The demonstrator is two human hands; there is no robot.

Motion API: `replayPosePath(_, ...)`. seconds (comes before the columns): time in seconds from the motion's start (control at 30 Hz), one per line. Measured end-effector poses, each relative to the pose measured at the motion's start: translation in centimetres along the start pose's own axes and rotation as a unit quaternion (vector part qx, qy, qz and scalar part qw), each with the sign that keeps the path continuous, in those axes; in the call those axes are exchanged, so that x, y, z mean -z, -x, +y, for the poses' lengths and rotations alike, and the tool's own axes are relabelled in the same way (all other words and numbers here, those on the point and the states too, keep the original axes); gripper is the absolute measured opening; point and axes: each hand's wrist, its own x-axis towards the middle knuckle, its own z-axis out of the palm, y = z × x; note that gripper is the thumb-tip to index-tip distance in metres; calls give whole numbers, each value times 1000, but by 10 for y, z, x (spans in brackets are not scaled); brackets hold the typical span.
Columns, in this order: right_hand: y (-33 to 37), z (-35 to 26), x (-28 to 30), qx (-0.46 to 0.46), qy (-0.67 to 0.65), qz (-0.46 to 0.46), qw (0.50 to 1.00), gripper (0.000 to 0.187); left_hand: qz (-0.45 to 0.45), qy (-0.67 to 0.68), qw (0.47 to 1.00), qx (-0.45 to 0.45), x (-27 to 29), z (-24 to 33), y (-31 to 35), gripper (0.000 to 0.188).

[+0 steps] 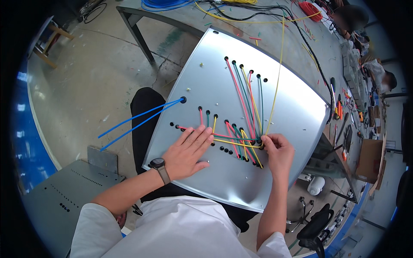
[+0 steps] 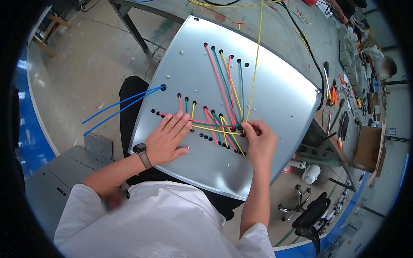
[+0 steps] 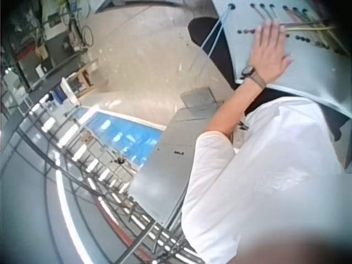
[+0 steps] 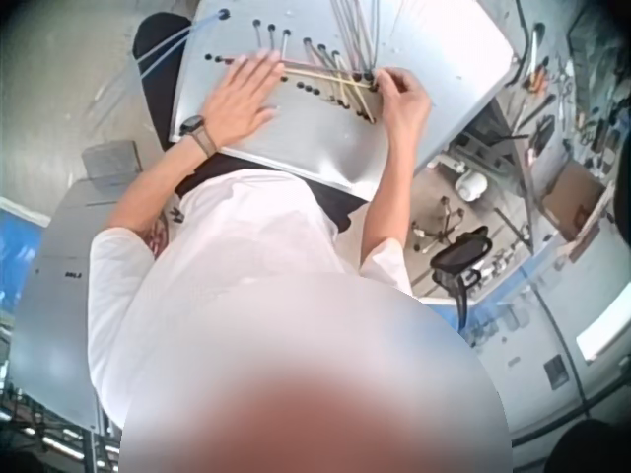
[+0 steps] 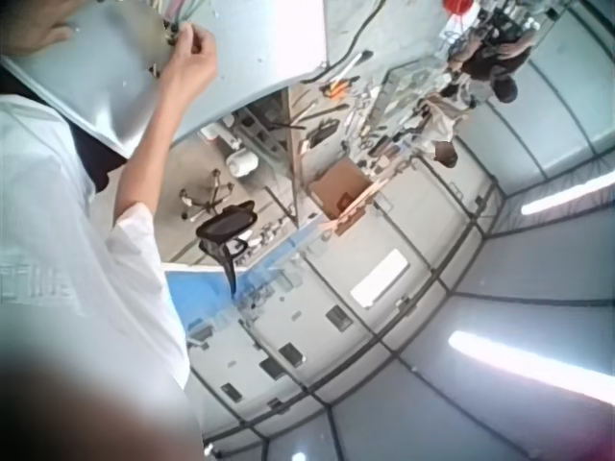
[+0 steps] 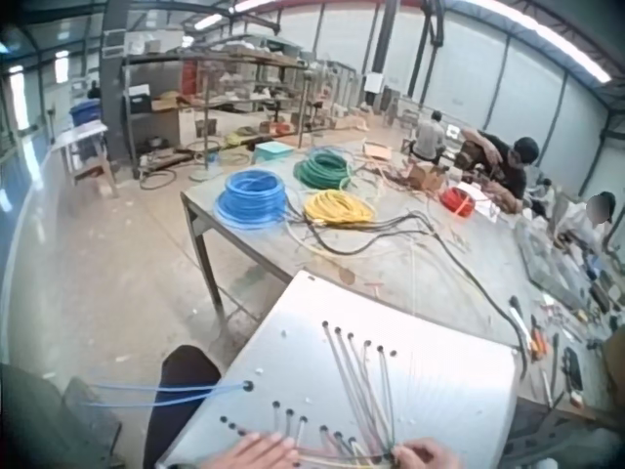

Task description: The person threads multiple colored wires through holes in a metal electrical panel, organizing and arranging them by hand. The person repeatedly pulls and adjusts the wires to align them across the panel surface.

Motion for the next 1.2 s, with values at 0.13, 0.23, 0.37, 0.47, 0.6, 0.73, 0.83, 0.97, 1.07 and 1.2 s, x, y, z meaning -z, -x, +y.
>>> replayPosePath(0.13, -5, -12, -4, -21, 34, -2, 999, 21, -7, 7, 1000, 3, 0, -1, 0, 101)
replayPosePath(0.23, -7, -17, -5, -54, 26, -1, 998, 22, -25, 7, 1000, 3, -2, -1, 1, 100)
replayPosePath(0.37, -11, -18, -5, -82, 30, -3, 996, 22, -29, 5, 1000, 6, -3, -1, 1, 98)
replayPosePath(0.47, -15, -18, 0, -92, 43, -20, 995, 23, -37, 5, 999, 6, 1, 0, -1, 97)
replayPosePath(0.6, -25, -19, 8, -64, 13, -68, 996, 23, 1, 56, 998, 16, 18, 5, -7, 90)
replayPosePath(0.73, -30, -28, 6, -43, -52, -58, 996, 23, 94, 105, 990, 6, 39, 10, -32, 79)
replayPosePath(0.83, -37, -40, 0, 28, -34, 5, 999, 26, 132, 122, 984, 1, 45, 13, -71, 64)
replayPosePath(0.97, -83, -61, -13, 109, 4, -1, 994, 29, 186, 136, 973, -7, 43, 11, -139, 58)
replayPosePath(1.07, -115, -68, -25, 78, 5, -50, 996, 28, 213, 140, 967, -3, 42, -3, -185, 56)
replayPosePath(1.2, -139, -70, -33, 61, -35, -94, 993, 25, 218, 138, 966, -4, 37, -24, -229, 54)
